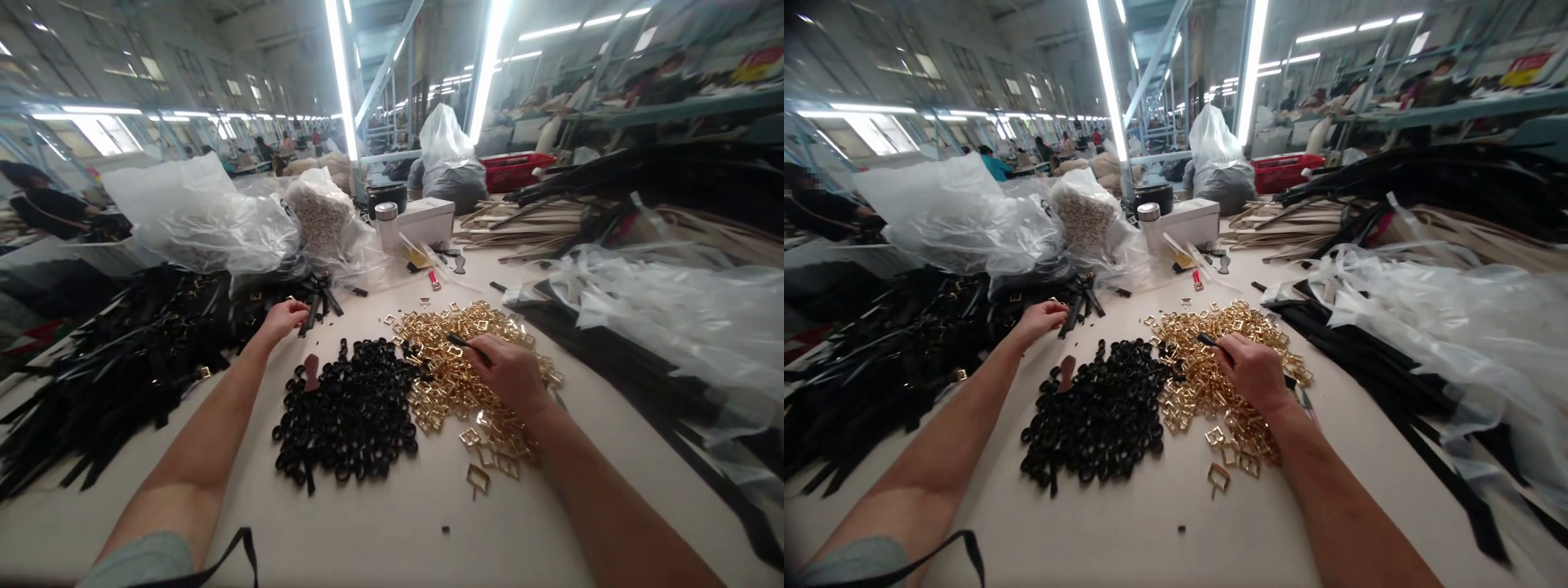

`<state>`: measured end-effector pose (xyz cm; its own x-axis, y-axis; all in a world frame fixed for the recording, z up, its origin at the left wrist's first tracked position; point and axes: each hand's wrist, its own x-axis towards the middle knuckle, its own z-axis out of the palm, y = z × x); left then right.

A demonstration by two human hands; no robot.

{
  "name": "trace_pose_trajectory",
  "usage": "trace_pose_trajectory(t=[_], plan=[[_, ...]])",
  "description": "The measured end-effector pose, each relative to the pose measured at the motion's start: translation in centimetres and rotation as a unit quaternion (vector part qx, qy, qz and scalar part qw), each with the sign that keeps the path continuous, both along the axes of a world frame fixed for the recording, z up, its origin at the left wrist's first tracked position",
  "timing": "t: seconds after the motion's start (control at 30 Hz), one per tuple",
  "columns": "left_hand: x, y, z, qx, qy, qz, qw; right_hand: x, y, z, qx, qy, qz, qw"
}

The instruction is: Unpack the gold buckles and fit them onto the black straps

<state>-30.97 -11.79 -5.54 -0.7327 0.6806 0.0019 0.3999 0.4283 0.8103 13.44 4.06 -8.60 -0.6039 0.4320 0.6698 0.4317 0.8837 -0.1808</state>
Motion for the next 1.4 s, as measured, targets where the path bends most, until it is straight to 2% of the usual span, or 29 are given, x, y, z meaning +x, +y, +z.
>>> trace_pose_trajectory(t=[0.13,0.33,0.43,0.6,0.67,0.87,1.07,1.2,1.4], plan=[[0.2,0.2,-0.6,-0.044,0.082,0.002,0.996,-0.2,0.1,-0.2,0.014,0.005,0.005,1.0],[2.3,2.0,-0.3,-0.076,0.178,-0.026,0.981,0.1,0.2,0.1,-0.015,-0.014,-0.023,1.0],[4.7,3.5,-0.4,-0.096,0.212,-0.09,0.968,0.3,0.4,0.3,-0.036,-0.03,-0.046,0.998],[10.0,6.2,-0.7,-0.101,0.217,-0.243,0.94,0.2,0.4,0.3,-0.068,-0.038,-0.049,0.996],[11.6,7.3,-0.8,-0.109,0.219,-0.27,0.931,0.2,0.4,0.3,-0.076,-0.037,-0.051,0.995],[13.0,11.1,-1.0,-0.173,0.203,-0.232,0.935,0.2,0.3,0.4,-0.083,-0.036,-0.054,0.994],[13.0,14.2,-1.3,-0.199,0.197,-0.237,0.93,0.1,0.2,0.4,-0.085,-0.042,-0.052,0.994],[12.7,14.3,-1.6,-0.213,0.158,-0.237,0.935,0.2,0.2,0.5,-0.085,-0.04,-0.043,0.995],[12.9,13.4,-2.4,-0.185,0.155,-0.195,0.951,-0.1,-0.4,0.7,-0.086,-0.057,-0.037,0.994]])
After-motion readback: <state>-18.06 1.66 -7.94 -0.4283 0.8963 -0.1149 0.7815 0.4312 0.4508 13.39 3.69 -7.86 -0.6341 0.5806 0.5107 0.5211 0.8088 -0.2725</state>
